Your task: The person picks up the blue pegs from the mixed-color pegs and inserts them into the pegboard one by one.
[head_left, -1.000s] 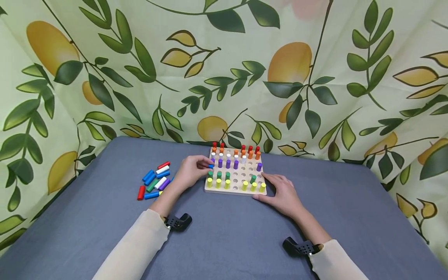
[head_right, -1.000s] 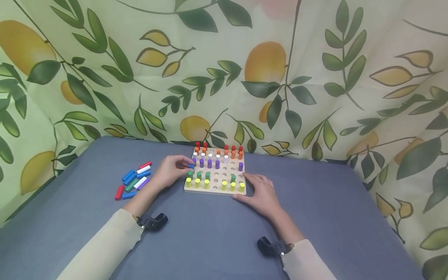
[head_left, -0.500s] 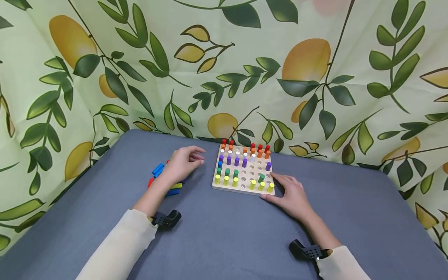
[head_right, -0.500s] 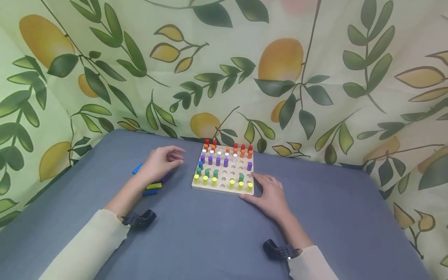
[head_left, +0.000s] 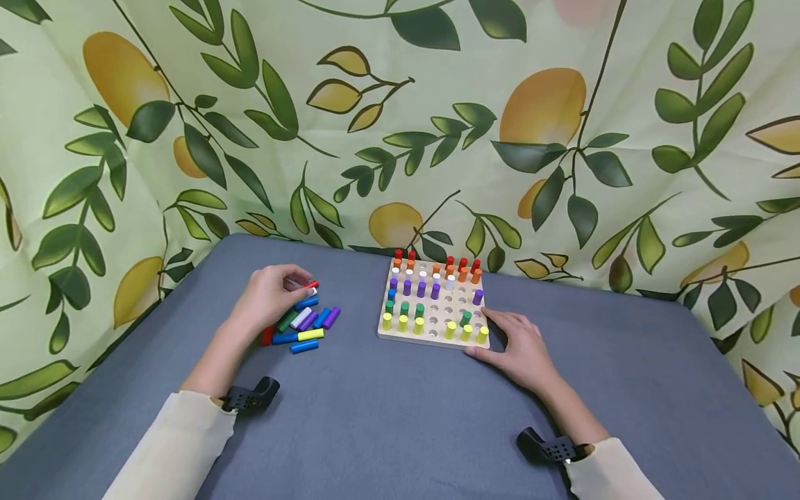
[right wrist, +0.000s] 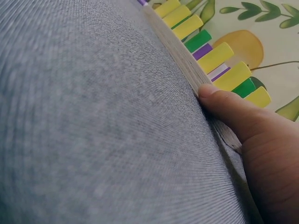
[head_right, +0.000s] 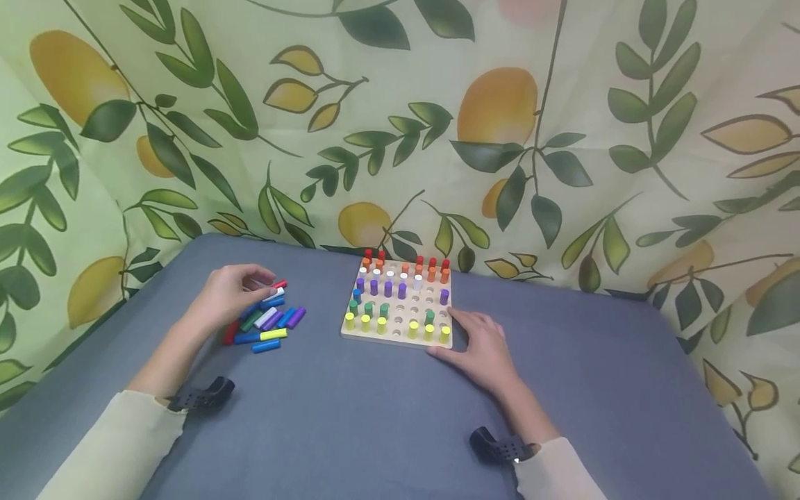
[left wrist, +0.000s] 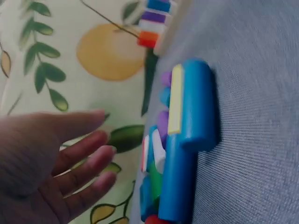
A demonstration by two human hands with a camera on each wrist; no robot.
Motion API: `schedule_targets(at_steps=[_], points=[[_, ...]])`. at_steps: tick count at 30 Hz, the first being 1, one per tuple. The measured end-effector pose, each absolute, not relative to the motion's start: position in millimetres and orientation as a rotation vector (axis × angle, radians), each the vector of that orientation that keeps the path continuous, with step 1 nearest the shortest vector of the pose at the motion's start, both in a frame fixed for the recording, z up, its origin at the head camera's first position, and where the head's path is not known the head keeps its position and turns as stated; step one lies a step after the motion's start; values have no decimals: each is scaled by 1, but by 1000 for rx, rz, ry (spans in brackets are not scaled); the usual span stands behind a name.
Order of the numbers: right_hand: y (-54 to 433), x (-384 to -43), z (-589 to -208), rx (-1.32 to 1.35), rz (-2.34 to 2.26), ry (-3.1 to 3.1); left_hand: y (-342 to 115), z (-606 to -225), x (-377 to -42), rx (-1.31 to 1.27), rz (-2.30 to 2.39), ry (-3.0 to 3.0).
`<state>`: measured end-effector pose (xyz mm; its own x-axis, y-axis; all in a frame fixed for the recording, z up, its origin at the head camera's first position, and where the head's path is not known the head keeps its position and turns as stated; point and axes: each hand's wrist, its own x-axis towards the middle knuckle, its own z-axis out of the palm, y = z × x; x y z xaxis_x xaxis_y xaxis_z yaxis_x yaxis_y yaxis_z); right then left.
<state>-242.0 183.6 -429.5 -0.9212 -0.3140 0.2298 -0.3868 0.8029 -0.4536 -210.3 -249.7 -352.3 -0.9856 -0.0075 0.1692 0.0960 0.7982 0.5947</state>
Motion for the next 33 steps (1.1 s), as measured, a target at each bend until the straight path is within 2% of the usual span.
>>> schedule_targets(at_steps=[15,33], points=[[183,-242,-427,550,777,-2854,-242,-380,-217,-108,-684,-2875],[184,-241,-429,539,770,-2854,-232,-386,-217,-42,-672,-2873]])
